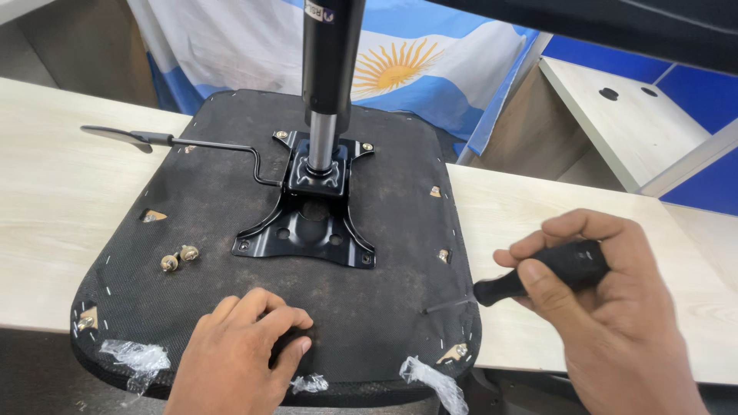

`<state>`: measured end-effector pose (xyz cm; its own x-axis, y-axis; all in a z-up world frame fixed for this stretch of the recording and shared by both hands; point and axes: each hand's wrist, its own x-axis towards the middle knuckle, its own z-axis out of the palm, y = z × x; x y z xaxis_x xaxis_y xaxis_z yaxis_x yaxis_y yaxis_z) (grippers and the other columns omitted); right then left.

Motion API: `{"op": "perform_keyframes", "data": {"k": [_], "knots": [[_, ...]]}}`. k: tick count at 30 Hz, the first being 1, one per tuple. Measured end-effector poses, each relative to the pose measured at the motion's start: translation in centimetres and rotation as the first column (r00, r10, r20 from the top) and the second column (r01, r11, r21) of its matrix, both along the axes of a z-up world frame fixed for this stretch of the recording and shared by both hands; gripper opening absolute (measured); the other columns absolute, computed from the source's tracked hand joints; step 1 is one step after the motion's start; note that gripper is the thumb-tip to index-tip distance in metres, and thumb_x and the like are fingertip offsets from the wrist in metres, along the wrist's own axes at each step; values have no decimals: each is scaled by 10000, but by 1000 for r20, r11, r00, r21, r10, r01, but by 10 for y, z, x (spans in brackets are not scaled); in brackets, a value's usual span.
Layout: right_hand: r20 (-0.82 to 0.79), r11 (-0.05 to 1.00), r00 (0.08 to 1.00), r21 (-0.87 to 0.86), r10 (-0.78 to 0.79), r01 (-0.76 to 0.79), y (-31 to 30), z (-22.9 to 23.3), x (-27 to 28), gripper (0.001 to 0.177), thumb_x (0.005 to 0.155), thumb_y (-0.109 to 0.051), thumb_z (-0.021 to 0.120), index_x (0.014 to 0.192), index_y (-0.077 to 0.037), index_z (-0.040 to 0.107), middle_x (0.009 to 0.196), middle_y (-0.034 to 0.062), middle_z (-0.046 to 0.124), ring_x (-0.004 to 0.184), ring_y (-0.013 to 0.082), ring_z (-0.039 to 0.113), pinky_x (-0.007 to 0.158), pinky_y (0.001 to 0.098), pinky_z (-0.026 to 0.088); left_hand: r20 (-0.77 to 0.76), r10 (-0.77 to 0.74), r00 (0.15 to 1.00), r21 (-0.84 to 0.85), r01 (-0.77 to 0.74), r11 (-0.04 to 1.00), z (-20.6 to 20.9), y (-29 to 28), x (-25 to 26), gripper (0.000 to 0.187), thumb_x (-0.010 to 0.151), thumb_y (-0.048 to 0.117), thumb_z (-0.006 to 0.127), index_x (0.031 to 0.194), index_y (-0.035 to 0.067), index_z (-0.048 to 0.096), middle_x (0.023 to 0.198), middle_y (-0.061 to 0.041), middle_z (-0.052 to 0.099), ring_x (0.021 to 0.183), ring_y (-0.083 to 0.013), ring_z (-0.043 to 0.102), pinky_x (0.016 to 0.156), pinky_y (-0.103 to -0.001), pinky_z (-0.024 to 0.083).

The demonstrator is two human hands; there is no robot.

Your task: The person uses a screwdriver to remove screws from the underside of an office chair seat, detaching the metal mounting bracket and gas lift assembly. The bracket and screws are placed on the table as the seat is separated from the lift.

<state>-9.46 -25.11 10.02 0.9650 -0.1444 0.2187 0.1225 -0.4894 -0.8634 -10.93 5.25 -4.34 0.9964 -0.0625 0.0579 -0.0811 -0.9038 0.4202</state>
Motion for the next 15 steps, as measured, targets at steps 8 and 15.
{"op": "perform_keyframes", "data": {"k": [8, 15], "knots": [[-1, 969, 970, 36, 244, -243, -31, -5, -31, 479, 962, 16, 608, 1385, -45, 392, 1248, 153, 607, 1169, 214, 672, 922, 366, 596, -42, 57, 997, 53, -55, 997, 49, -51, -42, 309, 874, 264, 682, 1174, 302, 740, 1129, 95, 630, 1048, -143, 577, 943, -398, 426], [-50, 988, 992, 100, 120, -115, -58, -3, -70, 401, 964, 47, 552, 1319, -46, 388, 1252, 168, 604, 1213, 201, 700, 925, 361, 575, -67, 140, 988, 71, -135, 988, 67, -76, -82, 319, 885, 209, 648, 1188, 274, 722, 1182, 89, 620, 1089, -146, 550, 972, -408, 387]]}}
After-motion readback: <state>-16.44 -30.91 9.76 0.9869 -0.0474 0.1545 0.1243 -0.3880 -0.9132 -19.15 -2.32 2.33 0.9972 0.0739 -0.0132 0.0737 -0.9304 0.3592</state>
